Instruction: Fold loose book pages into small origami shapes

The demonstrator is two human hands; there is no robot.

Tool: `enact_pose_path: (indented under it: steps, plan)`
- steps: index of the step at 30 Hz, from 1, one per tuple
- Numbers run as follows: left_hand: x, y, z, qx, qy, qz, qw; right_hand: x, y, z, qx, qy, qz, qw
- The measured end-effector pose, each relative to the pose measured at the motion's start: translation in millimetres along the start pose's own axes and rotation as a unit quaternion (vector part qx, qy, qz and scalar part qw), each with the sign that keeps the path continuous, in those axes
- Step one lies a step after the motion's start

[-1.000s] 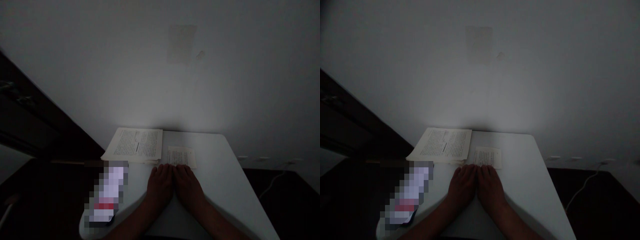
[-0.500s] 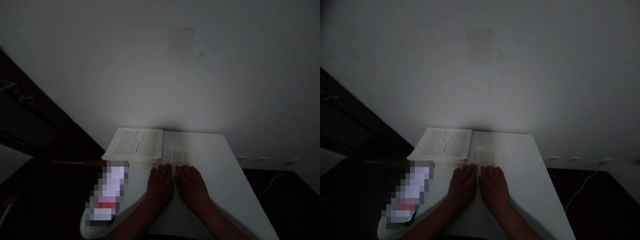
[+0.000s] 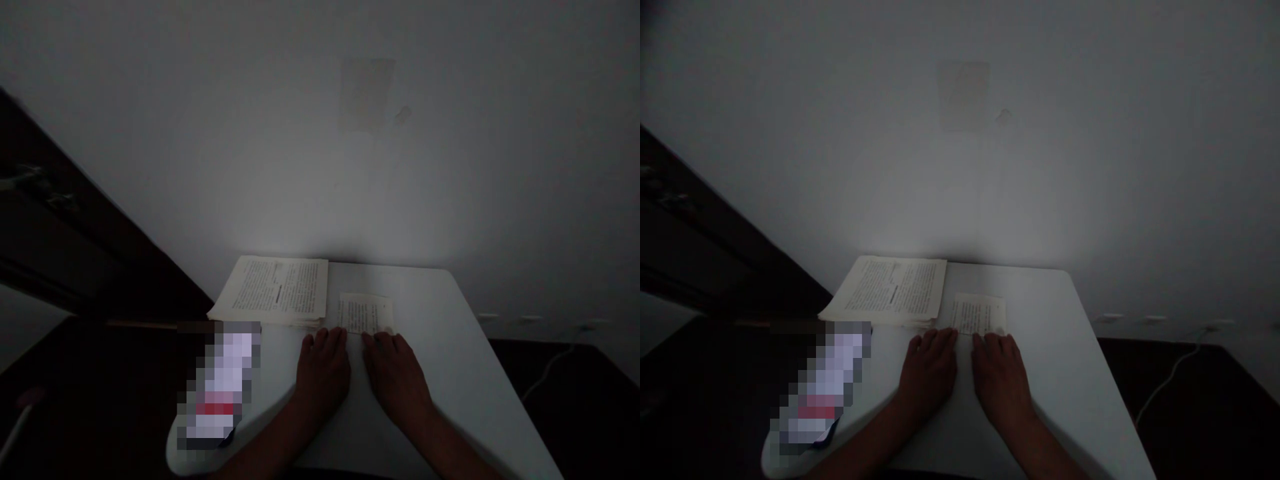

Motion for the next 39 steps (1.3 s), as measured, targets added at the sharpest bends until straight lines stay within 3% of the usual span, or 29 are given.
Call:
enact_pose_path:
  steps: [11,22,27,33,36,39]
  plan:
    - [0,-1,-0.7,-0.004,0.000,0.000,1.000,-1,-9,-7,-0.012,0.005,0.048,0.999]
    - [-1,0,-0.8,-0.013,-0.024,-0.002,1.000,-1,-8,2,-0.061,0.019,0.049,0.997]
    - [2,3,-6.3,-0.018,-0.053,0.010,0.998,-22,7,-3,-0.075,0.142,0.049,0.986]
    - [3,3,-7.6,-0.030,-0.078,0.011,0.996,-56,21,8,-0.141,0.344,0.080,0.925]
    - [3,2,-6.1,-0.017,-0.072,0.012,0.997,-57,20,12,-0.146,0.352,0.080,0.921]
    - [3,1,-5.6,-0.010,-0.056,0.011,0.998,-49,18,9,-0.155,0.298,0.063,0.940]
Point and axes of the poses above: each hand's wrist, its own y-axis towards the middle knuckle, its own z-axis out of the palm, x = y × z, the point moved 1 cm from there along y, towards the middle knuckle, and after that the axes turned 14 degrees about x, right-handed, at the moved point
